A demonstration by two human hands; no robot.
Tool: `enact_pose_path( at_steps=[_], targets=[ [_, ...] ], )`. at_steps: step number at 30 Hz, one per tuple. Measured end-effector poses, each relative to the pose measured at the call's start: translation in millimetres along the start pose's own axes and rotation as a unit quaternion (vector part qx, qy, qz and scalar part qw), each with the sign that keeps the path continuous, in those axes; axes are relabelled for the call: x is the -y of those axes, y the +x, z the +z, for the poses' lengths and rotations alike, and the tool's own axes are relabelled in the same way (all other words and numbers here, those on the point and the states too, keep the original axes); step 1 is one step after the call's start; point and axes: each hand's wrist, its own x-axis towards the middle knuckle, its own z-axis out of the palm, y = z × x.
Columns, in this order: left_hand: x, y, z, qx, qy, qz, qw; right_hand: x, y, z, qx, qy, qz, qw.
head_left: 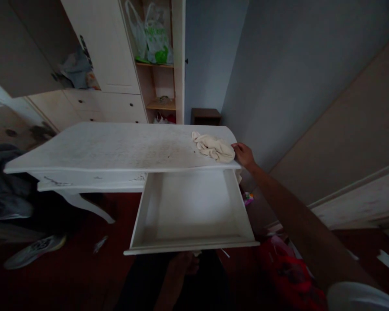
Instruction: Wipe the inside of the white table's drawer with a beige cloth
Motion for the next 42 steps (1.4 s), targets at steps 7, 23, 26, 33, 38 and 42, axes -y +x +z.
enact_pose_path(
  at_steps=[7,23,26,33,38,42],
  targets=[
    [-12.9,-6.1,-2.5,0.055,0.012,-0.010,0.998,-11.6,5.3,5.6,-0.045,-0.024,-0.042,0.998],
    [-35.7,-16.6,6.2,0.144,-0.126,-0.056,0.980,-22.6,10.7,4.0,-0.030,-0.024,-0.084,0.996],
    [-42.4,-18.9,14.6,0.122,-0.101,-0.021,0.987,-23.5,10.6,4.6,-0.037,-0.012,-0.100,0.994],
    [-63.4,-21.9,33.3,0.117,-0.091,0.004,0.989,-26.7,10.1,7.0,-0.046,-0.014,-0.092,0.995],
    [-70.5,-14.5,38.0,0.106,-0.067,0.019,0.992,-23.7,8.6,7.3,-0.051,-0.028,-0.078,0.995],
    [-77.8,1.6,39.7,0.089,-0.048,0.027,0.995,-18.4,6.0,6.1,-0.052,-0.027,-0.076,0.995]
  ],
)
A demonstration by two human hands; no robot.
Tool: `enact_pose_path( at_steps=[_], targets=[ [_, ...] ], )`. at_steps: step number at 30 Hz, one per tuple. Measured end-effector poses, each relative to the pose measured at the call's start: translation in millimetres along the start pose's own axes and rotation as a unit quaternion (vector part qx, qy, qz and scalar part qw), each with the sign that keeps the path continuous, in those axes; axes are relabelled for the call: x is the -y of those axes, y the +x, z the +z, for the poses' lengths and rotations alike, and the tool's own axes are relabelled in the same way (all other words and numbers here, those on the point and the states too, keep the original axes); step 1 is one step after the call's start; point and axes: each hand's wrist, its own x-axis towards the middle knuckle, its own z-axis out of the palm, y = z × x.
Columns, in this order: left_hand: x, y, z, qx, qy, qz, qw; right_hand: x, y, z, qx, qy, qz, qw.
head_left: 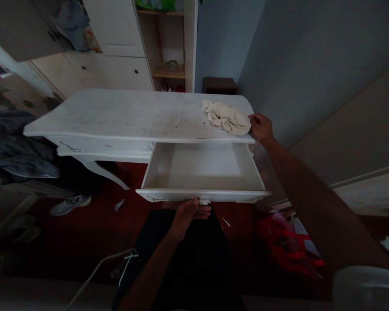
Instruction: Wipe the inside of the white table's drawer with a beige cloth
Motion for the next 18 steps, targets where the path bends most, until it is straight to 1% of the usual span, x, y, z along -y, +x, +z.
enact_pose_path(
  at_steps=[5,10,18],
  targets=[
    [-11.0,29.3,-4.0,-0.020,0.023,0.015,0.999,6.3,-2.6,-2.7,0.003,0.010,0.005,1.000],
    [-25.0,60.9,-2.5,-0.022,0.030,0.041,0.998,11.0,-4.0,-4.1,0.003,0.011,0.011,1.000],
    [-35.8,129.2,2.3,-0.031,-0.018,0.076,0.996,16.4,-5.3,-6.3,0.022,0.025,0.030,0.999]
  ],
)
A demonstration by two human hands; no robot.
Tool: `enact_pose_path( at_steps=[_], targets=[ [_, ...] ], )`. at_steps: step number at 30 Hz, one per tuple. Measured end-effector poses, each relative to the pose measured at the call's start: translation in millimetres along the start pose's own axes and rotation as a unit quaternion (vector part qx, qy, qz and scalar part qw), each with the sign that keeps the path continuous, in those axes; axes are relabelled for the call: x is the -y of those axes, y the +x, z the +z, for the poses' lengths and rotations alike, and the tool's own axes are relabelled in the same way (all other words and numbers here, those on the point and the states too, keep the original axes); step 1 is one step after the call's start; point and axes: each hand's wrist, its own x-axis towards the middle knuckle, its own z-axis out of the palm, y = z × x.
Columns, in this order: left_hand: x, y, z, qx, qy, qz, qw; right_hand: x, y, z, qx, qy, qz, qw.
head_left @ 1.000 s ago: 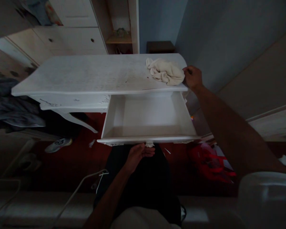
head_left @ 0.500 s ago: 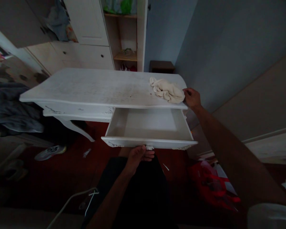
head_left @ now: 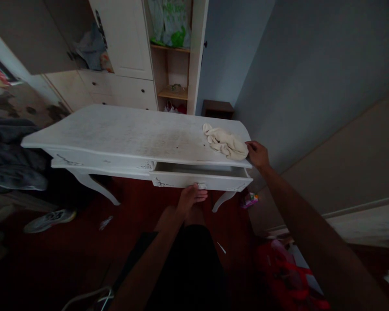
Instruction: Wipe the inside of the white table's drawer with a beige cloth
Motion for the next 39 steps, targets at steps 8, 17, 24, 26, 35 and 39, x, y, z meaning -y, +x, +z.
enact_pose_path(
  at_steps=[8,17,24,26,35,39],
  targets=[
    [-11.4,52.4,13.5,-0.018,-0.062,0.020,0.998,-0.7,-1.4,0.4,0.007,0.000,-0.006,1.000],
    [-25.8,68.6,21.5,-0.051,-0.053,-0.023,0.997,4.2,-2.9,-1.1,0.012,-0.014,-0.001,1.000],
    [-54.8,50.0,6.3,-0.024,0.145,-0.014,0.989,4.9,-3.1,-2.8,0.011,0.001,0.016,1.000],
    [-78.8,38.5,0.7,-0.013,0.237,0.037,0.971,5.2,-3.1,-3.1,0.011,0.001,0.019,1.000],
    [-223.4,46.8,-36.4,-0.039,0.407,0.293,0.864,9.5,-3.9,-2.8,0.010,-0.001,0.025,1.000],
    [-245.0,79.2,-72.2,-0.133,0.595,0.302,0.733,11.6,-4.6,-3.1,0.015,0.001,0.027,1.000]
  ],
)
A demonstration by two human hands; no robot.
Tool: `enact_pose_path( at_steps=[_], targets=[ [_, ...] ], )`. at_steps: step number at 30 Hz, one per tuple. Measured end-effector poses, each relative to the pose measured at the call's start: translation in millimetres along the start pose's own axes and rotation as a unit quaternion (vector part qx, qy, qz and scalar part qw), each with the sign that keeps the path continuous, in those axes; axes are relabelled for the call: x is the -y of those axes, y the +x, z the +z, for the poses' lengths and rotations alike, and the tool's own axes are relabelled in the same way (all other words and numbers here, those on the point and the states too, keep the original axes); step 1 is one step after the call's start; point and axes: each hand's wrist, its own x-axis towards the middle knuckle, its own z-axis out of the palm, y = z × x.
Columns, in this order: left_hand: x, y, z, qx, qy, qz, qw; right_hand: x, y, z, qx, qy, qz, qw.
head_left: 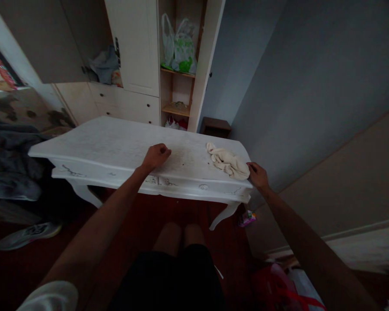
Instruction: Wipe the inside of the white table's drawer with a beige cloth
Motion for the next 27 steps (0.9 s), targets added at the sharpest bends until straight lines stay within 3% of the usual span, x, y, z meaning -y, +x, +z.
enact_pose_path(
  at_steps=[4,10,13,15,17,20,23,25,27],
  targets=[
    [22.6,4.3,1.3,0.055,0.123,0.031,0.990,-1.9,1.3,0.4,0.011,0.001,0.004,1.000],
    [17.7,-0.3,6.9,0.087,0.221,0.036,0.971,-12.0,13.0,0.6,0.046,0.041,0.030,0.998],
    [14.5,-0.4,9.5,0.103,0.256,0.042,0.960,-6.8,25.1,4.3,0.012,0.061,0.036,0.997],
    [13.4,-0.6,10.3,0.108,0.265,0.041,0.957,5.6,34.1,10.2,-0.004,0.063,0.040,0.997],
    [12.8,-1.0,10.3,0.108,0.264,0.039,0.958,24.1,41.8,18.3,0.023,0.049,0.048,0.997],
    [12.0,-1.7,9.5,0.104,0.260,0.034,0.959,56.5,48.8,31.6,0.142,0.010,0.048,0.989],
    [10.7,-2.4,8.5,0.104,0.256,0.029,0.961,85.5,50.5,44.2,0.273,-0.011,0.040,0.961],
    [9.9,-2.6,8.1,0.105,0.255,0.026,0.961,102.2,47.7,51.9,0.285,-0.053,0.016,0.957],
    [9.7,-2.5,8.2,0.105,0.257,0.024,0.960,118.5,38.7,58.3,0.249,-0.107,-0.030,0.962]
  ],
)
